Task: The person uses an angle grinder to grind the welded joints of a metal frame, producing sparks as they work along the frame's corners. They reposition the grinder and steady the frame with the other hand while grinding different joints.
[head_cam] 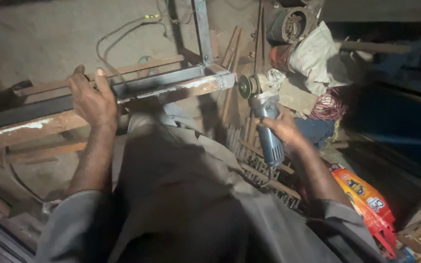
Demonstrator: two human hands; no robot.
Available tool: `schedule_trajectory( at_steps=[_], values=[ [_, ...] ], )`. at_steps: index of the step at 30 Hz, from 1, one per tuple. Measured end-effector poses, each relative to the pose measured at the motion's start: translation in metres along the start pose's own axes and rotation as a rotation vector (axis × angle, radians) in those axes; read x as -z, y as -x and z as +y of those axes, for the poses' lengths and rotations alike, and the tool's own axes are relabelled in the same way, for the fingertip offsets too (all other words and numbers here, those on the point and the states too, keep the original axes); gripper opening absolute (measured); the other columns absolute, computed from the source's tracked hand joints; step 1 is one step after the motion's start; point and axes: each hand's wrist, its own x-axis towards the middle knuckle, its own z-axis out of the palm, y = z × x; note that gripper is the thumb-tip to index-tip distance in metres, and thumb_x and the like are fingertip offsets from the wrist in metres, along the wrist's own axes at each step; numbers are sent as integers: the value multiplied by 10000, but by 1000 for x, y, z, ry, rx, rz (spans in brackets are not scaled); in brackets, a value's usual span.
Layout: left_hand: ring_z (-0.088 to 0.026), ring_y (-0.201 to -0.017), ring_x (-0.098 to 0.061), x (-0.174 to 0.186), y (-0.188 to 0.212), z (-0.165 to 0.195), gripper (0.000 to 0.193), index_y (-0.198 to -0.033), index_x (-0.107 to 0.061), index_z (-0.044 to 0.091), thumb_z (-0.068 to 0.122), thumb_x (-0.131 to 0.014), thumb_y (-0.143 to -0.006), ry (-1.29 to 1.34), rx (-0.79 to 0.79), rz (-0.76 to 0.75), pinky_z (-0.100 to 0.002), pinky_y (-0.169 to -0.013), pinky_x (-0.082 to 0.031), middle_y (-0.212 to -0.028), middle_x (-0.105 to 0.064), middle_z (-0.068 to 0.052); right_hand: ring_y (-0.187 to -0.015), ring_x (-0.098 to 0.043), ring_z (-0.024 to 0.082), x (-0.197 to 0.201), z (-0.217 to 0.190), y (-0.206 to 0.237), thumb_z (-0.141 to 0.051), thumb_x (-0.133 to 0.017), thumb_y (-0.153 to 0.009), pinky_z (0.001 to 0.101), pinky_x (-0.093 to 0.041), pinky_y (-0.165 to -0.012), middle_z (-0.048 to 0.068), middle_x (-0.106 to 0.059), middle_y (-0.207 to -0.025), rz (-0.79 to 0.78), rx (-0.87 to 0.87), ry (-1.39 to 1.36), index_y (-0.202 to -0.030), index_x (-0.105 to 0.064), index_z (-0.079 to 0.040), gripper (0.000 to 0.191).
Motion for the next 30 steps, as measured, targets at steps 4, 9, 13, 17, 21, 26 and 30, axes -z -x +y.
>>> schedule_trajectory(
  at_steps=[4, 9, 13, 17, 21, 26, 30],
  values=[
    [-424, -1115, -655, -12, -5, 1, 498, -1403, -550, -52, 360, -607, -1129, -16, 74, -46, -507, -929, -522, -1269, -622, -256, -690, -716, 208, 2, 0, -7, -100, -802, -715, 351, -603, -618, 111, -717, -909, -3, 46, -27, -1254, -610, 3, 581],
    [-446, -1182, -643, -26, -9, 4, 508, -1416, -564, -42, 370, -636, -1128, -135, 60, -57, -515, -984, -504, -1318, -652, -271, -731, -705, 180, 13, 4, -17, -96, -820, -687, 333, -596, -625, 73, -710, -926, 18, 47, -55, -1259, -569, -41, 626],
    [-441, -1172, -648, -32, -15, 6, 568, -1413, -567, -47, 405, -694, -1093, -146, 50, -102, -518, -979, -511, -1304, -662, -273, -778, -686, 167, 21, 3, -25, -95, -834, -736, 319, -585, -676, 74, -713, -945, -56, 79, -22, -1212, -649, 4, 520],
    [-437, -1100, -666, -36, -19, 6, 633, -1377, -584, -35, 456, -754, -1014, -141, 77, -169, -526, -928, -523, -1221, -684, -262, -787, -695, 160, 24, -2, -35, -88, -834, -718, 322, -592, -693, 59, -714, -951, -65, 69, -47, -1216, -625, -23, 544],
    [-440, -1096, -665, -39, -27, 3, 635, -1384, -588, -28, 461, -758, -1016, -187, 27, -177, -529, -915, -521, -1200, -691, -258, -845, -697, 171, 21, -10, -44, -91, -856, -719, 324, -588, -744, 79, -729, -1003, -64, 98, 13, -1237, -629, 3, 573],
    [-447, -1053, -658, -38, -30, -4, 614, -1388, -591, -19, 472, -713, -1042, -198, 143, -268, -550, -889, -504, -1145, -686, -253, -907, -707, 192, 14, -18, -48, -150, -873, -687, 337, -588, -792, 87, -737, -1054, -7, 11, 89, -1300, -597, -8, 687],
    [-436, -1056, -665, -40, -31, -8, 585, -1370, -595, -20, 452, -699, -1041, -184, 116, -240, -542, -880, -504, -1159, -690, -236, -974, -695, 194, 9, -22, -51, -183, -894, -660, 340, -572, -843, 83, -727, -1100, 31, 16, 119, -1332, -562, -12, 769]
  ],
)
